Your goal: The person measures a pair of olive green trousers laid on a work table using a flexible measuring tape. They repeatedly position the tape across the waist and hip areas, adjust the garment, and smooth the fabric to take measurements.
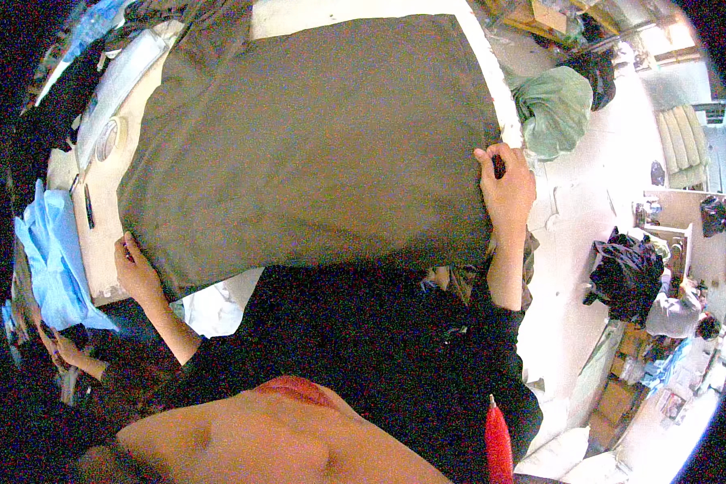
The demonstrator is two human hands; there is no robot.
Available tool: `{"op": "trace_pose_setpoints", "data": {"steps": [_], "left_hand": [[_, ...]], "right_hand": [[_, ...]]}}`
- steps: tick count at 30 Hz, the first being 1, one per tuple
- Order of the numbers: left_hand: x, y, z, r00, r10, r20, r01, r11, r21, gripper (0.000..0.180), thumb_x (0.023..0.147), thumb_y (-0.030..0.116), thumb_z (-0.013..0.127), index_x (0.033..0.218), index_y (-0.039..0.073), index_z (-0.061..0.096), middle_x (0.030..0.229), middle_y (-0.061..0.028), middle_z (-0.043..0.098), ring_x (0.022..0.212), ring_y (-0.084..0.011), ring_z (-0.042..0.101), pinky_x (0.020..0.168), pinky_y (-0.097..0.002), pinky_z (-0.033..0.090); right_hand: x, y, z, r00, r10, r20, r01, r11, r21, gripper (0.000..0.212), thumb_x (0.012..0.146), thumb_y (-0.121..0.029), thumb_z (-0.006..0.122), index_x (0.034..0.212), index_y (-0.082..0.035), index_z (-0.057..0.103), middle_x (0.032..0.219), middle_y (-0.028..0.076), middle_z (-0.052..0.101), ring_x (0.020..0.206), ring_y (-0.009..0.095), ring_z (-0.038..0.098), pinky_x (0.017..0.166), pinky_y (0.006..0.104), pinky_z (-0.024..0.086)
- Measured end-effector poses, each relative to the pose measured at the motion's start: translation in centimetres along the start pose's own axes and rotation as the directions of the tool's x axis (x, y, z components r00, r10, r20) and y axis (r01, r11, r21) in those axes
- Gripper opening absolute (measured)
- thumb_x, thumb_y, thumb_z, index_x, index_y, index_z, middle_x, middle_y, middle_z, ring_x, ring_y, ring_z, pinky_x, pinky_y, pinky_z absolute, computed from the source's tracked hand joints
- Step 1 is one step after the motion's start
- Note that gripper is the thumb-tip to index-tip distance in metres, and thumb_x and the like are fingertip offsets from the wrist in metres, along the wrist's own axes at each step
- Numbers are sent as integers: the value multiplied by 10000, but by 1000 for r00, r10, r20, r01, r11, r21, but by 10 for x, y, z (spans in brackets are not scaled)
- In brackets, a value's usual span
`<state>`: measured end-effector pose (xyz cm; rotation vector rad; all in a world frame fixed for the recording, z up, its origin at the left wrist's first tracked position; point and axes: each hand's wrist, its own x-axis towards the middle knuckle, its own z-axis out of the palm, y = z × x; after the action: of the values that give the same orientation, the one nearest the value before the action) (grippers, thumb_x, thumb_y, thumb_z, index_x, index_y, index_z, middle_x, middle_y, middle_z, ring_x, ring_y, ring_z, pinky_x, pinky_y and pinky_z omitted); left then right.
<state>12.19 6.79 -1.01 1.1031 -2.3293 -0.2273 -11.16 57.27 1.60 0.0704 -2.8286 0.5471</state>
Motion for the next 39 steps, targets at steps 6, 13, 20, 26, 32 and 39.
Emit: {"op": "trace_pose_setpoints", "data": {"steps": [6, 13, 20, 26, 32, 39], "left_hand": [[0, 5, -1, 995, -81, 65, 88, 990, -109, 366, 997, 335, 555, 993, -16, 655, 951, -211, 684, 879, -337, 652, 791, -417, 494], [-1, -17, -13, 956, -186, 227, 266, 876, -403, 341, 964, 296, 600, 1111, 0, 680, 951, -149, 709, 870, -210, 646, 840, -318, 489], [-5, -5, -24, 952, -200, 231, 283, 862, -421, 210, 878, 143, 712, 1079, 81, 716, 842, -52, 692, 752, -103, 584, 728, -271, 490], [-2, -9, -24, 985, 54, 164, 8, 934, -357, 247, 848, 116, 697, 1090, 162, 719, 911, -41, 683, 797, -186, 643, 717, -299, 491], [15, -22, -30, 933, 308, 187, -278, 945, -171, 183, 837, 22, 645, 1008, 77, 677, 957, -48, 659, 980, -241, 629, 822, -348, 503], [36, -13, -29, 882, 395, 258, -240, 846, -475, 179, 823, -134, 499, 923, -1, 566, 900, -153, 703, 850, -320, 690, 791, -389, 530]], "right_hand": [[1, 10, 5, 999, 30, 24, -30, 1000, -6, 189, 901, -261, 663, 884, -74, 637, 856, 133, 645, 853, 345, 626, 764, 429, 477], [4, 28, 0, 998, -16, 63, 9, 994, 104, 194, 911, -218, 684, 935, -27, 659, 908, 109, 668, 855, 233, 611, 802, 345, 490], [15, 33, -3, 995, -77, 61, 75, 997, 35, 212, 914, -230, 678, 927, -21, 644, 876, 124, 675, 828, 223, 617, 778, 348, 485], [11, 30, -3, 997, -73, -9, 74, 984, 163, 174, 933, -187, 627, 1014, -39, 667, 955, 124, 687, 893, 263, 641, 830, 360, 496], [2, 30, -8, 796, -594, 115, 591, 804, 59, 191, 936, -19, 535, 1067, -42, 672, 1037, 116, 674, 984, 270, 642, 882, 364, 494], [-2, 26, -4, 874, -470, 122, 437, 871, 223, 189, 959, -2, 507, 1048, -36, 670, 1010, 114, 670, 976, 273, 634, 891, 361, 486]]}}
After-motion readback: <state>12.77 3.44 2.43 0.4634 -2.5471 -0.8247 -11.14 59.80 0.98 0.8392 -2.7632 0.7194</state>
